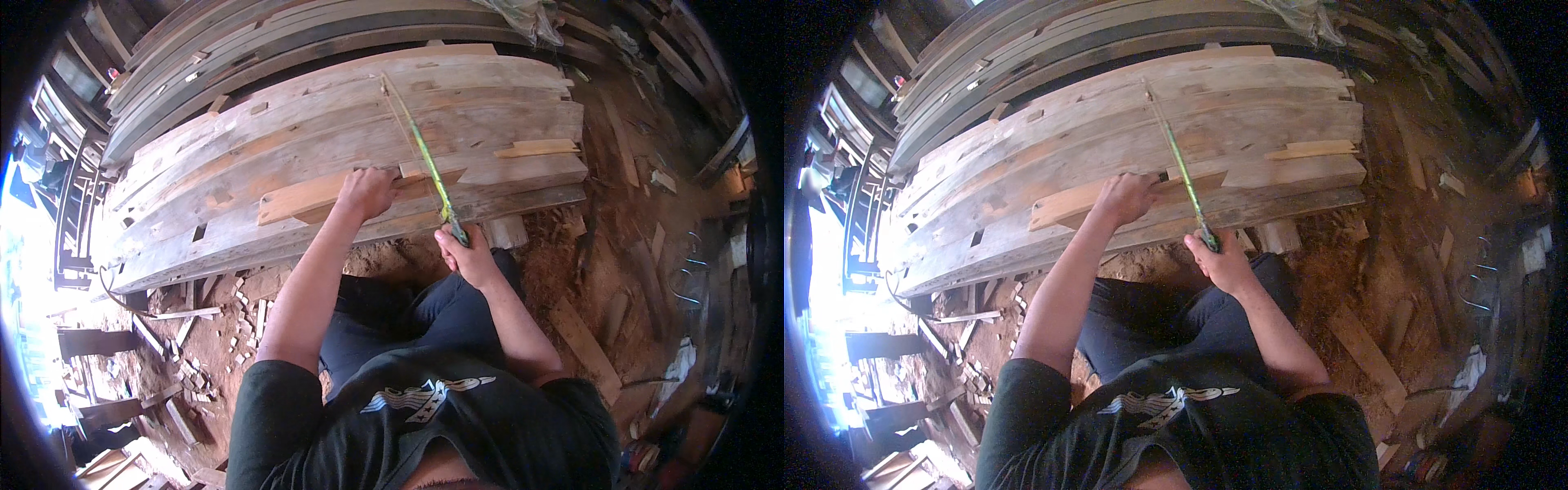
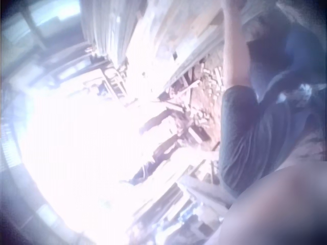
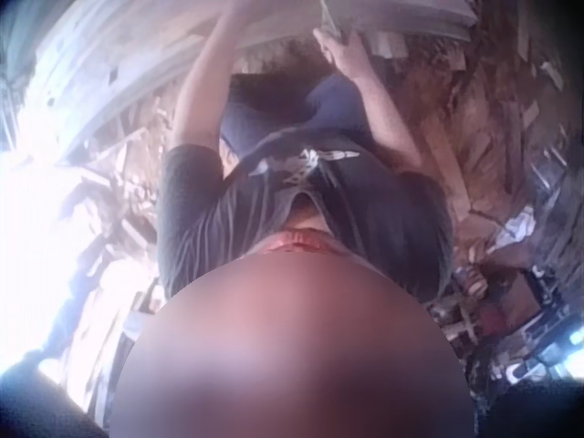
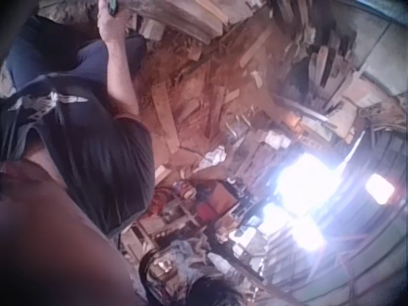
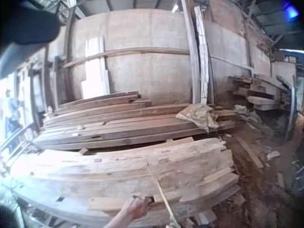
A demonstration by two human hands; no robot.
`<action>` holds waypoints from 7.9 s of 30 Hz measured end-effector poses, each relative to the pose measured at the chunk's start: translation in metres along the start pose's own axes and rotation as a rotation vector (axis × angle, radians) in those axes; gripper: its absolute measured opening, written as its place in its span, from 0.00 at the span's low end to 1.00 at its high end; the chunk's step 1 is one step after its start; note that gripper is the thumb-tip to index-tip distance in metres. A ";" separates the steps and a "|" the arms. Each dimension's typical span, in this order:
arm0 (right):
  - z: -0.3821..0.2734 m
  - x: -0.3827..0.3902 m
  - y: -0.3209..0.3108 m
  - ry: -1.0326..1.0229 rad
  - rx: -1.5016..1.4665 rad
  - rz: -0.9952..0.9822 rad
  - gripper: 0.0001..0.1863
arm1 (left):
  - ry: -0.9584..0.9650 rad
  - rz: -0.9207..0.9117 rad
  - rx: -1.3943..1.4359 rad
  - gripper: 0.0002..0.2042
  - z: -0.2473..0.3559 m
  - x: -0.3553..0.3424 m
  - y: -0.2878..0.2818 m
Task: The person uses a hand saw to cut a small wooden plank resting on a larger wooden surface. They hold the plank steady with their left hand while sawing with their right hand, creating a straight cut through the wood.
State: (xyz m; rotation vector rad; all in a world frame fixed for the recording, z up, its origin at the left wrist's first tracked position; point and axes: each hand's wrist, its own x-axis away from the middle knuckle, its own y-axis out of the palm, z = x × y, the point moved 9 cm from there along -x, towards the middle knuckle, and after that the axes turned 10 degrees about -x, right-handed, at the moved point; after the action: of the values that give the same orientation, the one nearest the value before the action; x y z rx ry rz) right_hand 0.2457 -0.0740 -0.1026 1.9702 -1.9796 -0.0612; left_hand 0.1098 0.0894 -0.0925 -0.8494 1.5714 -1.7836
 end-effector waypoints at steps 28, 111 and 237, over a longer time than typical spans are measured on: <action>0.006 0.040 -0.003 -0.026 0.154 0.105 0.20 | -0.048 0.033 0.023 0.13 0.001 -0.025 -0.007; 0.003 -0.037 -0.005 0.022 0.002 0.062 0.21 | -0.006 0.084 -0.031 0.15 0.012 -0.014 -0.005; -0.016 -0.029 0.014 -0.028 0.099 0.122 0.21 | 0.010 0.065 0.000 0.20 0.005 -0.031 -0.005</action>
State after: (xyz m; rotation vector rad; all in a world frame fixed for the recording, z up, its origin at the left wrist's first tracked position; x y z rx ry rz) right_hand 0.2360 -0.0421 -0.0903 1.9127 -2.1539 0.0403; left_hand 0.1325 0.1111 -0.0895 -0.7811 1.5873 -1.7450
